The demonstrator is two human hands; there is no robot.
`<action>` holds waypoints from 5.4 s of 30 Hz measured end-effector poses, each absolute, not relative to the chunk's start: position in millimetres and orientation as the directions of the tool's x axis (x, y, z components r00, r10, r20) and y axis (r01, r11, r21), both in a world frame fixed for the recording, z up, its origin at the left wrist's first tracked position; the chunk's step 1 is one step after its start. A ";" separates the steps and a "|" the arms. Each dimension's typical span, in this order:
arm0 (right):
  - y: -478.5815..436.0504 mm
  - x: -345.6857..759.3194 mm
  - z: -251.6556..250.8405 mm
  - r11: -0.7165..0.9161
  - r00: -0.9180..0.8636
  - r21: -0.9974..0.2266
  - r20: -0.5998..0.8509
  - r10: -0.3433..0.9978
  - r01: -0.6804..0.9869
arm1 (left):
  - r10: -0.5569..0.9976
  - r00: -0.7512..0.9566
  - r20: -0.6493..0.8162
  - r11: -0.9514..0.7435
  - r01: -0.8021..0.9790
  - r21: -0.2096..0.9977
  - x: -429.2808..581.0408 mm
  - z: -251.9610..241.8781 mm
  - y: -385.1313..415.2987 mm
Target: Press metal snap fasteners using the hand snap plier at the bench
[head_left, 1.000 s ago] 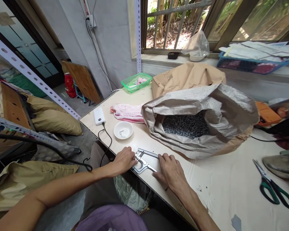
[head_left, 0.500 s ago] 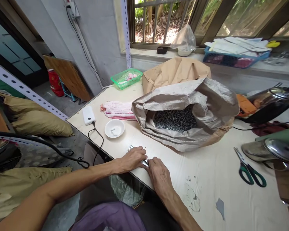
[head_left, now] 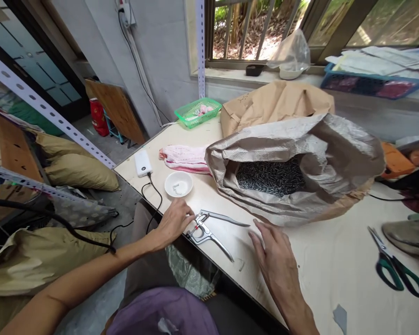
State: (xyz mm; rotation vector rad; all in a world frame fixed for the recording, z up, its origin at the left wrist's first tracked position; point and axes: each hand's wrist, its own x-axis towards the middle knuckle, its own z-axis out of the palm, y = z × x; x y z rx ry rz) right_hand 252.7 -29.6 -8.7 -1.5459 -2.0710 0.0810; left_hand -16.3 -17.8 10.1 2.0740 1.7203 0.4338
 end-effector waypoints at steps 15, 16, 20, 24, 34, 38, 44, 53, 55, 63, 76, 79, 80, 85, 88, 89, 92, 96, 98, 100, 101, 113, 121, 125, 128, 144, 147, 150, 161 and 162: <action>-55.4 192.7 -28.1 0.483 -0.436 -0.233 0.226 0.871 0.844 | 0.830 0.195 -0.523 0.137 0.837 0.529 -14.9 -3.0 5.2; -55.1 192.0 -28.3 0.481 -0.435 -0.212 0.229 0.871 0.851 | 0.834 0.204 -0.513 0.131 0.830 0.542 -16.3 -2.1 5.7; -49.7 194.9 -25.3 0.482 -0.440 -0.118 0.268 0.857 0.868 | 0.782 0.244 -0.573 0.247 0.724 0.644 -14.3 -1.8 4.5; -47.4 197.1 -25.8 0.459 -0.413 -0.095 0.304 0.858 0.883 | 0.757 0.156 -0.635 0.459 0.565 0.685 -5.5 -9.8 -2.0; -45.7 220.5 -31.7 0.518 -0.474 -0.158 0.250 0.845 0.841 | 0.916 0.100 -0.388 0.256 0.597 0.760 -37.6 23.6 -20.5; -46.0 219.7 -33.1 0.485 -0.432 -0.145 0.288 0.855 0.863 | 0.909 0.290 -0.299 -0.046 0.783 0.621 -36.7 8.4 -57.4; -49.4 217.3 -32.2 0.476 -0.410 -0.180 0.308 0.858 0.861 | 0.891 0.412 -0.188 -0.277 0.824 0.494 -33.6 -29.8 -80.7; -48.3 223.8 -46.6 0.498 -0.389 -0.222 0.395 0.832 0.838 | 0.992 0.043 0.119 -0.076 0.956 0.283 -44.9 23.3 -6.9; -46.6 225.4 -49.6 0.513 -0.401 -0.219 0.405 0.822 0.830 | 0.997 -0.056 0.044 0.048 0.983 0.176 -47.6 32.3 23.3; -44.1 226.7 -55.8 0.521 -0.405 -0.195 0.431 0.807 0.831 | 0.950 -0.171 -0.259 0.186 0.982 0.035 -42.8 25.6 77.7; -48.8 216.5 -40.2 0.520 -0.418 -0.102 0.473 0.775 0.848 | 0.975 0.153 -0.160 0.028 0.633 0.774 -21.1 25.2 -1.3; -51.9 214.2 -39.7 0.530 -0.444 -0.031 0.507 0.739 0.847 | 0.975 0.151 -0.161 0.048 0.566 0.823 -11.6 7.5 -21.6; -53.1 213.6 -39.9 0.535 -0.452 -0.010 0.520 0.724 0.845 | 0.975 0.138 -0.172 0.065 0.564 0.823 -9.4 2.3 -25.6; -57.6 213.5 -39.2 0.547 -0.504 0.080 0.519 0.691 0.833 | 0.971 0.107 -0.215 0.112 0.590 0.799 -6.2 -15.1 -33.3; -57.1 213.9 -37.2 0.547 -0.519 0.102 0.497 0.695 0.831 | 0.969 0.113 -0.219 0.103 0.621 0.777 -6.3 -19.4 -33.8; -56.5 213.8 -36.7 0.547 -0.520 0.103 0.494 0.697 0.831 | 0.968 0.113 -0.222 0.102 0.633 0.767 -6.2 -19.9 -33.2; -54.0 213.5 -36.9 0.543 -0.507 0.083 0.497 0.704 0.836 | 0.955 0.122 -0.272 0.123 0.669 0.733 -5.1 -19.0 -28.3; -51.7 214.0 -39.4 0.551 -0.497 0.037 0.485 0.720 0.834 | 0.877 0.169 -0.450 0.215 0.701 0.680 -3.5 -15.0 -14.6; -51.0 214.7 -40.5 0.552 -0.492 0.014 0.471 0.732 0.834 | 0.820 0.178 -0.544 0.278 0.706 0.651 -2.9 -12.5 -6.8; -50.3 215.0 -40.8 0.553 -0.486 -0.014 0.458 0.744 0.833 | 0.768 0.185 -0.613 0.329 0.708 0.625 -2.7 -9.6 -0.3; -49.9 215.0 -40.7 0.554 -0.483 -0.028 0.452 0.750 0.832 | 0.748 0.190 -0.636 0.343 0.709 0.616 -2.7 -8.1 2.2; -44.7 217.7 -36.1 0.545 -0.464 -0.177 0.354 0.812 0.819 | 0.728 0.210 -0.653 0.340 0.716 0.609 -6.0 -10.9 2.7; -1.4 235.1 -35.6 0.530 -0.516 -0.098 0.140 0.845 0.842 | 0.739 0.218 -0.637 0.322 0.717 0.619 -6.2 -10.9 0.4; -0.6 231.6 -28.4 0.533 -0.526 -0.104 0.090 0.846 0.840 | 0.748 0.218 -0.627 0.307 0.724 0.618 -7.0 -10.8 2.0; -7.3 227.1 -21.1 0.519 -0.508 -0.102 0.114 0.854 0.849 | 0.745 0.211 -0.633 0.285 0.757 0.588 -7.6 -7.5 -0.6; -21.1 233.1 -16.3 0.442 -0.443 -0.097 0.012 0.896 0.892 | 0.705 0.703 -0.099 -0.654 0.697 0.293 50.0 -11.0 12.8; -26.6 234.4 -17.5 0.450 -0.446 -0.093 0.056 0.893 0.888 | 0.690 0.718 -0.094 -0.664 0.678 0.315 48.8 -9.4 14.9; -33.8 230.4 -19.5 0.471 -0.462 -0.089 0.107 0.880 0.878 | 0.677 0.728 -0.102 -0.661 0.664 0.350 49.1 -8.0 13.2; -38.1 236.2 -24.5 0.472 -0.449 -0.187 0.152 0.880 0.862 | 0.718 0.695 -0.035 -0.619 0.660 0.426 44.6 -11.1 2.3; -36.8 240.5 -24.2 0.479 -0.452 -0.218 0.164 0.877 0.851 | 0.738 0.675 0.012 -0.610 0.660 0.439 38.4 -9.8 -0.3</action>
